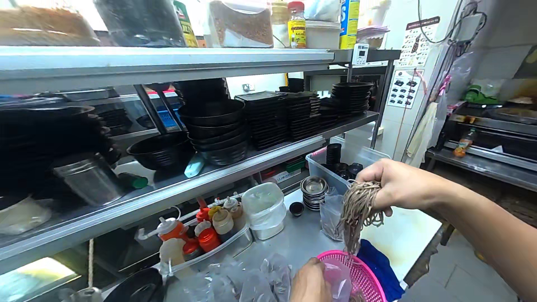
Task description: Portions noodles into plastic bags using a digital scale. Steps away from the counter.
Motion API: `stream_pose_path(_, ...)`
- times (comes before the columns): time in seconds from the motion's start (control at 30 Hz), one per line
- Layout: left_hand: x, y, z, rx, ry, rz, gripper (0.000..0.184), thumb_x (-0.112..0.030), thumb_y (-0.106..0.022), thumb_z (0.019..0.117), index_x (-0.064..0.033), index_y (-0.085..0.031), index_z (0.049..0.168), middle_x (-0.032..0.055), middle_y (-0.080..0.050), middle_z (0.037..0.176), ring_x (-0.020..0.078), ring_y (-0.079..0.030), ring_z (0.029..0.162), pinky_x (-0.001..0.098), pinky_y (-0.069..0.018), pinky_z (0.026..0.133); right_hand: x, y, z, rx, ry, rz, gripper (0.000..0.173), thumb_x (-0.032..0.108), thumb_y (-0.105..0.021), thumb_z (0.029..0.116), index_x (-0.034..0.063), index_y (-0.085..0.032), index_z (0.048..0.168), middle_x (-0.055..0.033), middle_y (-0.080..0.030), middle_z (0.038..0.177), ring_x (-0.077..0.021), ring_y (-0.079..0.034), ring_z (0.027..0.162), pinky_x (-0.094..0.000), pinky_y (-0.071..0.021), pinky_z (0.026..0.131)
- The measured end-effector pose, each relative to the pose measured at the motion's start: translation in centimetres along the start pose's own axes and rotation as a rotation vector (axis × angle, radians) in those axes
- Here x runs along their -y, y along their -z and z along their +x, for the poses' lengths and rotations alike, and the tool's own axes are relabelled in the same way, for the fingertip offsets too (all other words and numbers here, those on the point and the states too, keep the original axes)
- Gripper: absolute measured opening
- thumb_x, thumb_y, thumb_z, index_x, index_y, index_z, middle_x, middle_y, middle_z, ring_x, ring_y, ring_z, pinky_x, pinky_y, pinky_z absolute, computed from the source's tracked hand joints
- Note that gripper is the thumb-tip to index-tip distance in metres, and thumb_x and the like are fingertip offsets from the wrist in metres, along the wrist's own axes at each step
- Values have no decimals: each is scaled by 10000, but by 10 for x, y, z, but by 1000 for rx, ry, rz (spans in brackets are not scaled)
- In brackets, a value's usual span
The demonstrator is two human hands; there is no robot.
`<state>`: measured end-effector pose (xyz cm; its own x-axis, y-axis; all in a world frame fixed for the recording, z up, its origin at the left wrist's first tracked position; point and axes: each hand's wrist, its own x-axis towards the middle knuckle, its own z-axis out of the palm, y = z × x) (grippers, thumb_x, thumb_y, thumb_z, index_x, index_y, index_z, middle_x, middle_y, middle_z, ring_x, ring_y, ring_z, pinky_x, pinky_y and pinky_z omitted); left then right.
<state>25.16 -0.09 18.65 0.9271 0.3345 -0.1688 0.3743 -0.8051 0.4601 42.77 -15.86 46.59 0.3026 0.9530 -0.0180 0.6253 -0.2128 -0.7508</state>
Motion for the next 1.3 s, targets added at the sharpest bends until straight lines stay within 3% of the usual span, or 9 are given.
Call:
stream_pose_path(0.23,-7,-4,-2,-128,56,-153,420,-298,-676,841,-161,-736,1233,6,-668,1339,214,-672,1170,528,-568,955,-25,-45,18,152,-24,-106,174,85,-781,809,141,-752,971,-48,-724,808,-165,-664,596,-388,-583,552)
stream_pose_path(0.43,0,-18,-14,-183,21,-416,542,-208,-773,769,-100,-692,1295,83,-651,1358,244,-627,1245,525,-518,1043,-115,-150,38,387,-46,-416,187,186,-790,816,110,-738,979,-121,-710,883,-329,-682,848,-613,-531,719)
stream_pose_path(0.57,7,-32,-14,-160,30,-468,556,-168,-768,769,-62,-679,1307,113,-650,1355,251,-622,1254,511,-503,1070,-122,-169,40,404,-28,-406,256,160,-756,848,200,-778,1100,-58,-756,995,-265,-712,923,-582,-558,803)
stream_pose_path(0.87,15,-41,-14,-189,7,-555,562,-159,-777,756,-113,-690,1309,63,-648,1363,194,-609,1268,462,-504,1085,-145,-161,34,214,13,119,196,122,-624,954,157,-761,1090,-7,-764,1006,-142,-730,772,-392,-638,730)
stream_pose_path(0.97,16,-37,-18,-199,-11,-601,574,-117,-754,762,-91,-675,1329,75,-628,1396,195,-595,1291,454,-501,1091,-165,-174,28,-54,-33,287,232,92,-589,935,146,-749,1094,-10,-760,1052,-149,-725,756,-359,-628,647)
stream_pose_path(1.1,16,-24,-38,-305,-37,-656,544,-89,-739,760,-105,-692,1302,49,-634,1386,157,-616,1255,423,-557,1021,-224,-209,23,-454,-136,297,233,77,-610,894,126,-737,1083,-12,-762,1040,-150,-738,845,-355,-636,705)
stream_pose_path(1.17,14,-4,-63,-380,-26,-677,513,-42,-688,795,-99,-689,1305,52,-633,1387,148,-660,1181,394,-613,896,-260,-235,13,-281,-324,57,297,145,-645,883,125,-723,1169,-42,-750,1081,-190,-729,946,-441,-617,852)
stream_pose_path(1.23,18,15,-91,-458,-23,-689,459,-9,-618,844,-73,-688,1292,73,-650,1356,152,-716,1035,380,-649,776,-285,-269,-1,66,-468,-170,489,303,-734,879,138,-664,1334,-142,-723,1204,-338,-690,1121,-622,-532,985)
stream_pose_path(1.3,26,29,-117,-515,-14,-695,411,-2,-592,880,-57,-693,1274,88,-663,1323,154,-738,898,365,-656,665,-292,-304,-16,298,-562,-374,666,420,-808,810,144,-621,1387,-230,-684,1247,-459,-652,1144,-725,-501,929)
